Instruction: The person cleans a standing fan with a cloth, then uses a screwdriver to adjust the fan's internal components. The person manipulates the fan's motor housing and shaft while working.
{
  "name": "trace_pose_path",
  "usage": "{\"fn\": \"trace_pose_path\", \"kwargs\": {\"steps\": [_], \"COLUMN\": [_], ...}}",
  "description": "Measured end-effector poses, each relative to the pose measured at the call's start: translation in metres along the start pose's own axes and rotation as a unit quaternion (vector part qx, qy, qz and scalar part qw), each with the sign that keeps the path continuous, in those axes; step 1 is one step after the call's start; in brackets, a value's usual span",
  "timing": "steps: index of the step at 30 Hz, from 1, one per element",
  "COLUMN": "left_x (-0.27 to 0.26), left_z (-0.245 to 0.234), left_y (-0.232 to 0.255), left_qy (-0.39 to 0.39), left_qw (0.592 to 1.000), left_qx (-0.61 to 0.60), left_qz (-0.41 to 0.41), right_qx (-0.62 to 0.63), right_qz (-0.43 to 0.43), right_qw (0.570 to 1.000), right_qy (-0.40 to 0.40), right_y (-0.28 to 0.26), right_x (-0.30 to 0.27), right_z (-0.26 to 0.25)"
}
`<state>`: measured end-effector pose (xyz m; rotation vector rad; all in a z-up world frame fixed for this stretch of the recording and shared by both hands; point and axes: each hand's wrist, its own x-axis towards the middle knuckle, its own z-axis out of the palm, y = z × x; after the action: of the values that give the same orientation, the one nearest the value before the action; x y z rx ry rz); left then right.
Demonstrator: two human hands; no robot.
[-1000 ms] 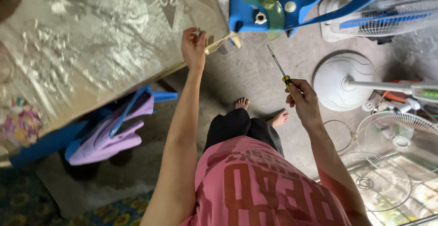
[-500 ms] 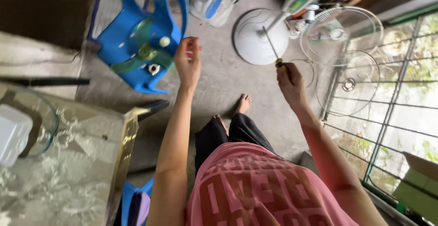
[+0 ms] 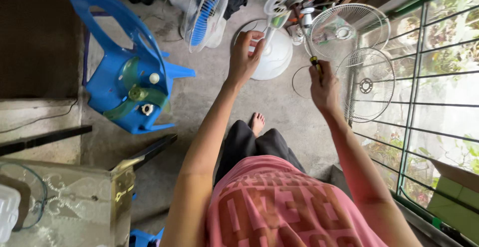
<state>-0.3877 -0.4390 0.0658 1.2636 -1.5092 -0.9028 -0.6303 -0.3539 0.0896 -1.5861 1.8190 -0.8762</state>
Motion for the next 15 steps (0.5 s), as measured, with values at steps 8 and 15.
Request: {"fn": "trace_pose_path", "kwargs": {"steps": [8,15], "left_x": [0.045,0.055], "left_z": [0.032,0.044], "left_y": [-0.021,-0.031], "left_qy": [0.052,0.073], "left_qw": [0.983,0.984], "left_qx": [0.114,0.108], "left_qz": [0.133,0.119], "right_qx": [-0.002,0.010], "right_qz": [-0.075,-0.113], "right_qw": [0.997,0.993], "right_qy": [0.020,0.015], "right_y": [0.004,0.012], "right_x": [-0.006,0.002], "right_z": [0.002,0.005]}}
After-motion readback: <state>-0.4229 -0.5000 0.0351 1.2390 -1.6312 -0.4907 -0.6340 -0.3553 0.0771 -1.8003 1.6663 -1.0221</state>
